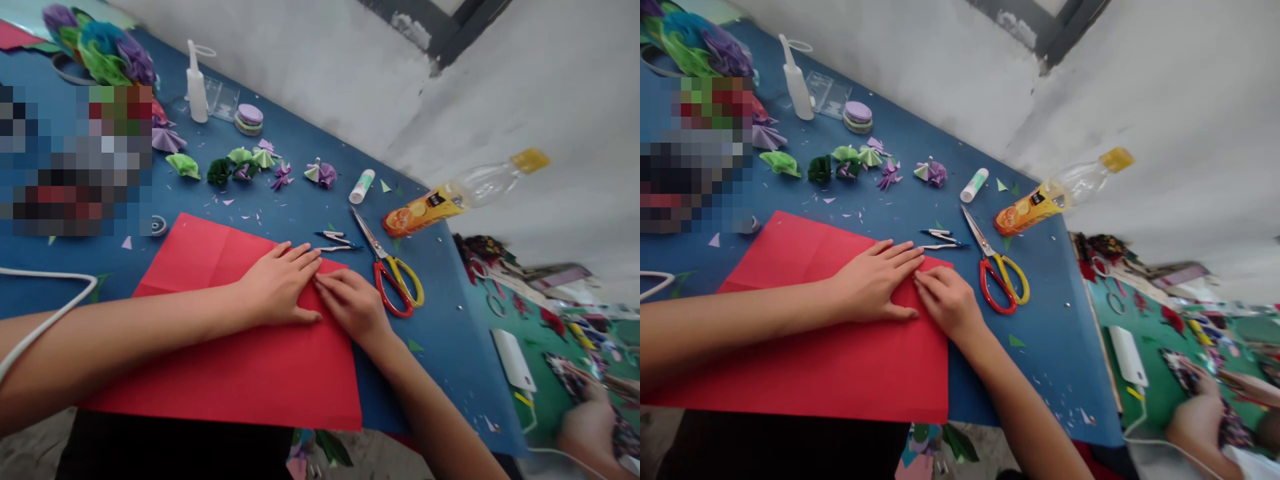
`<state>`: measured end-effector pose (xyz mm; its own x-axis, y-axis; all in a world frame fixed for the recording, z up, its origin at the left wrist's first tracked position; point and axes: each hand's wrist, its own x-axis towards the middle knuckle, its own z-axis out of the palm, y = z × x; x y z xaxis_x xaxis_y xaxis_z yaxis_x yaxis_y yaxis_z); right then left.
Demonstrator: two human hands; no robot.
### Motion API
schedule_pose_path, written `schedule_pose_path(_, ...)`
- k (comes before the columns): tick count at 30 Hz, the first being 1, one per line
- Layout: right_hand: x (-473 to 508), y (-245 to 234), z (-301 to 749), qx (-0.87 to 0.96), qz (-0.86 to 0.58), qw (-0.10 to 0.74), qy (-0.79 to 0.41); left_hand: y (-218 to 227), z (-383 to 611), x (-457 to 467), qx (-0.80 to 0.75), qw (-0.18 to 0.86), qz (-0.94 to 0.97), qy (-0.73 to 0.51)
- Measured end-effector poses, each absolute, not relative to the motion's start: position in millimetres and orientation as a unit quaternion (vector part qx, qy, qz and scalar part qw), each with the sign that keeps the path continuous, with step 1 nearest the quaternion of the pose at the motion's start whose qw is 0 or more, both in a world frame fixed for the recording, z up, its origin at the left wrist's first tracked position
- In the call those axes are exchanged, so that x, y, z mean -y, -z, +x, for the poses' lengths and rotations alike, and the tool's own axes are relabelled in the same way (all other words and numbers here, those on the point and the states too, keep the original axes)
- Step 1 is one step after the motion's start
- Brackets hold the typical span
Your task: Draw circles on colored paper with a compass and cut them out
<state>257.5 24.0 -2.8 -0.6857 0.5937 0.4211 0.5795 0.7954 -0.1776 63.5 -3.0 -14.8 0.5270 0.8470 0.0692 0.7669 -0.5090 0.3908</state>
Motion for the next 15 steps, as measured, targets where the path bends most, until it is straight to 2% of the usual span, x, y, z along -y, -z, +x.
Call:
schedule_pose_path(3, -22.9, 2.4, 255.5, 0.905, -0.355, 0.233, 0.018, 15.0, 63.4, 3.5, -0.473, 0.157, 0.858, -0.129)
schedule_pose_path(15, -22.4, 3.0, 257.2, 0.890, -0.399, 0.219, 0.028, 17.7, 63.5, 3.6, -0.469, 0.145, 0.860, -0.138)
